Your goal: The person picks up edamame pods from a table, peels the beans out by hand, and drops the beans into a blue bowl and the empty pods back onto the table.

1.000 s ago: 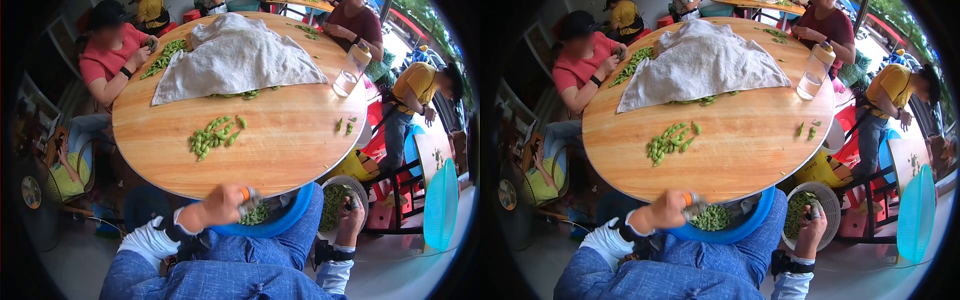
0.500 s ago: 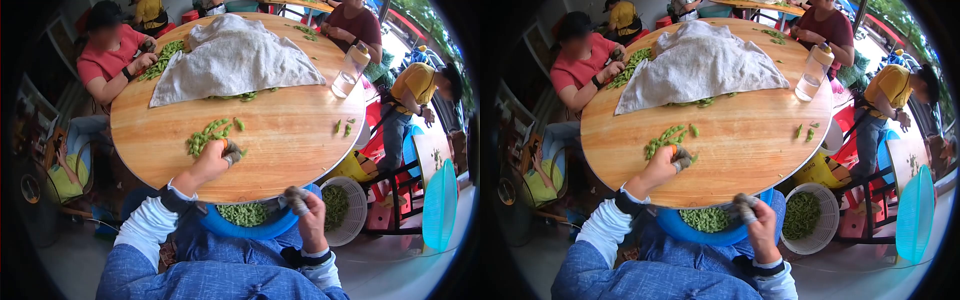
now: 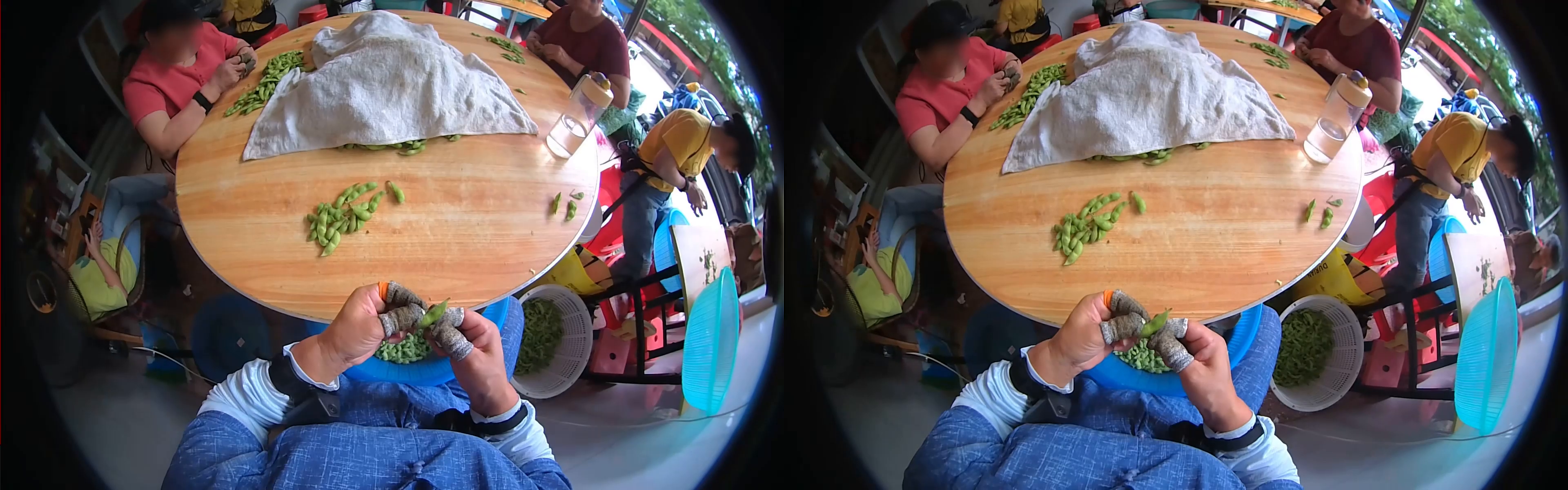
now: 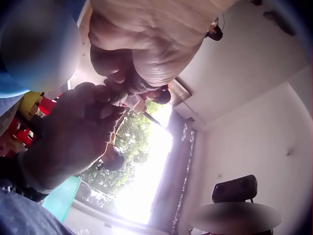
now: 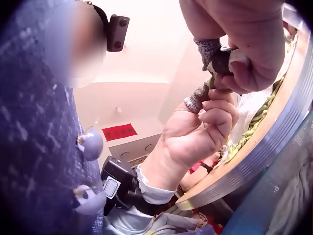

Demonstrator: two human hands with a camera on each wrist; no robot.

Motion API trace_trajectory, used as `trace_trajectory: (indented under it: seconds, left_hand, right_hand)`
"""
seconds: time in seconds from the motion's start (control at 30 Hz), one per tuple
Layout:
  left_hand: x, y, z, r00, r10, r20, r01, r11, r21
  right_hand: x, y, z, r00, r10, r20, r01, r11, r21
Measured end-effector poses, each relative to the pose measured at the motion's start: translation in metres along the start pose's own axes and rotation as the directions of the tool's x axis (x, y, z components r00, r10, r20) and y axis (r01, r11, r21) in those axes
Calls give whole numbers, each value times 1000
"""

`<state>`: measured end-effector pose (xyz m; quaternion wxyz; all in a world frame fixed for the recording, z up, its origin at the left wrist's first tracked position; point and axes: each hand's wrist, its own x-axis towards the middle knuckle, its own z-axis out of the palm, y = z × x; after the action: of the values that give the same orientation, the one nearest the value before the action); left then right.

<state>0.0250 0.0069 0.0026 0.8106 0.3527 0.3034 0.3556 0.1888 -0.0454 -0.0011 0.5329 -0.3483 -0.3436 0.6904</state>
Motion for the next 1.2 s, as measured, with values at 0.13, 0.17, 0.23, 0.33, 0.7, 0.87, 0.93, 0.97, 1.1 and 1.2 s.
trace_trajectory:
  seconds: [0.13,0.17,0.23,0.33,0.7,0.87,0.93,0.97,1.1,1.2]
  left_hand:
    - [-3,1,2,998,54,-15,-54,998,38]
    - [-4,2,3,997,74,-21,-72,996,48]
    - [-5,2,7,994,105,-43,-102,993,63]
    - [-6,2,9,991,126,-47,-123,991,60]
    - [-3,-4,0,1000,30,-9,-30,999,-31]
    - [-1,-5,-4,1000,4,-24,-3,998,62]
    - [-5,-4,3,977,213,21,-191,824,534]
    - [-6,-3,5,950,301,79,-263,641,721]
    - [-9,-5,-3,781,382,494,-467,-168,868]
    - [-8,-9,-7,766,391,510,-489,-160,857]
  right_hand:
    - [-3,-4,6,1000,-8,-14,7,1000,-28]
    - [-3,-5,8,1000,-11,-15,10,999,-39]
    - [-2,-3,7,1000,-30,-9,29,998,-47]
    - [-1,-3,8,999,-46,-18,44,997,-68]
    - [3,7,6,993,-108,-56,100,987,-125]
    - [7,11,4,993,-94,-75,83,986,-142]
    - [8,13,0,993,-76,-86,64,989,-134]
    - [8,13,-1,994,-67,-91,55,990,-129]
    - [7,7,2,994,-89,-63,81,989,-124]
    - [5,9,3,991,-126,-54,119,986,-114]
